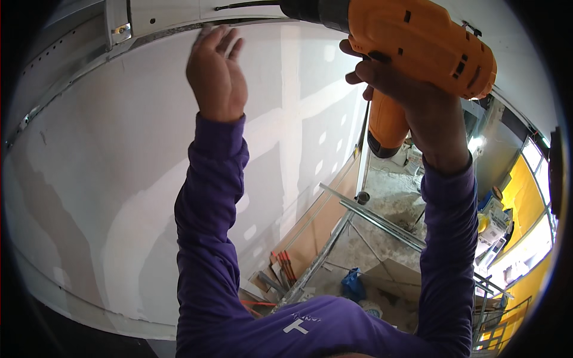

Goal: Fastening a sheet of drywall to a curved metal frame using a power drill and then trimming the excess edge with a utility knife.

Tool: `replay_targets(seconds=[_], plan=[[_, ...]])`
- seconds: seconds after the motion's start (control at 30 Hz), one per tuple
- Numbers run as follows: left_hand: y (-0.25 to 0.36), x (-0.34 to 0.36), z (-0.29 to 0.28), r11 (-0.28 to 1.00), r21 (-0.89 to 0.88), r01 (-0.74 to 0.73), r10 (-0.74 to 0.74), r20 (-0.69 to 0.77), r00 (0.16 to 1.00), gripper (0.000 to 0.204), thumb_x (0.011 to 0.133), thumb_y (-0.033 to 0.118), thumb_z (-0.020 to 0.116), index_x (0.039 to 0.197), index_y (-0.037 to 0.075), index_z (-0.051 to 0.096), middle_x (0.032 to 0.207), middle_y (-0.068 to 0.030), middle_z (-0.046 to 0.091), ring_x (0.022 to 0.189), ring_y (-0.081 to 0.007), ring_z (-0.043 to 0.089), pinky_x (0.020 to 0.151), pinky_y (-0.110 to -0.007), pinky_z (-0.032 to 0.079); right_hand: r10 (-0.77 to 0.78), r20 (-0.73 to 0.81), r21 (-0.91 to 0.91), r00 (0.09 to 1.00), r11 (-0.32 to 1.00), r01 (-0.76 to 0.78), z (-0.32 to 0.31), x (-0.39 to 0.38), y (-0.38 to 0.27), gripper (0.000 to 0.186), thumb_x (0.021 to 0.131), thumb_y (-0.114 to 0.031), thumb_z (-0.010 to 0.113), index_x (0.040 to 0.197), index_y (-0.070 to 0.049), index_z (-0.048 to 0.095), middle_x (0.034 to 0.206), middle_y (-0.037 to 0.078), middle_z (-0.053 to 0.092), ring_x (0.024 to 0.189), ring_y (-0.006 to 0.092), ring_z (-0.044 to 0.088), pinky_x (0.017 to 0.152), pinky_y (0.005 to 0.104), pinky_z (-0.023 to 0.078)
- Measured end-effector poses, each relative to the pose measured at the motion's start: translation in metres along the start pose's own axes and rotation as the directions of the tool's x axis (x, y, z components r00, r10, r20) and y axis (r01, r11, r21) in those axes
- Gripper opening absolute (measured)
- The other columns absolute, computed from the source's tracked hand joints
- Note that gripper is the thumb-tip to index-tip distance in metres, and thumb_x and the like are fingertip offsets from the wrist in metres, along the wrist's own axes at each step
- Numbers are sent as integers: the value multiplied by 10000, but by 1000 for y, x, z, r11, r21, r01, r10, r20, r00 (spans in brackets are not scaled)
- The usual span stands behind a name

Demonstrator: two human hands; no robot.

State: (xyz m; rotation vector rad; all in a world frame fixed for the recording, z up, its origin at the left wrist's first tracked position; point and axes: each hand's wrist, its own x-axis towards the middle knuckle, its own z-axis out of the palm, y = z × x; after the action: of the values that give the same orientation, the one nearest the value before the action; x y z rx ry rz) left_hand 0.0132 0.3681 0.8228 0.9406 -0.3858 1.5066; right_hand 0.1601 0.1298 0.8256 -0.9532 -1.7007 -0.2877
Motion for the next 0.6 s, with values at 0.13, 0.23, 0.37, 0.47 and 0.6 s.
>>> replay_targets(seconds=[0.13,0.23,0.37,0.47,0.6], plan=[[19,10,-10,882,351,-315,358,-64,932,562,1011,134,618,1466,-122,410,1408,-199,542,1289,-322,566,1114,-442,444,124,-65,59,990,991,-121,4,0,-3,245,924,-132,746,1115,16,707,1006,117,765,746,164,702,706,316,577],[29,14,-5,874,367,-319,353,-28,935,606,1002,178,667,1466,-121,418,1407,-198,548,1298,-349,576,1097,-437,457,144,-87,41,986,989,-141,2,0,-3,206,909,-126,766,1061,8,725,913,86,751,725,156,693,700,315,573],[30,25,-8,860,397,-322,367,-40,929,607,998,195,685,1454,-121,439,1414,-195,543,1313,-352,566,1113,-435,439,44,-116,-30,992,998,-47,8,-5,0,215,902,-180,789,1038,-26,726,836,39,735,707,147,726,630,282,594],[29,34,-18,857,366,-363,394,-13,919,557,987,215,708,1401,-99,507,1359,-169,582,1258,-320,593,1112,-424,432,74,-107,-51,992,996,-80,11,-6,2,246,903,-202,795,1062,-25,730,848,39,739,710,150,728,623,281,596],[33,46,-34,856,370,-360,374,37,927,409,971,213,730,1257,-52,606,1201,-115,645,1134,-241,616,1073,-401,445,-92,-17,-225,996,971,86,10,-8,9,260,905,-221,801,1080,-38,741,933,34,756,786,145,742,652,299,607]])
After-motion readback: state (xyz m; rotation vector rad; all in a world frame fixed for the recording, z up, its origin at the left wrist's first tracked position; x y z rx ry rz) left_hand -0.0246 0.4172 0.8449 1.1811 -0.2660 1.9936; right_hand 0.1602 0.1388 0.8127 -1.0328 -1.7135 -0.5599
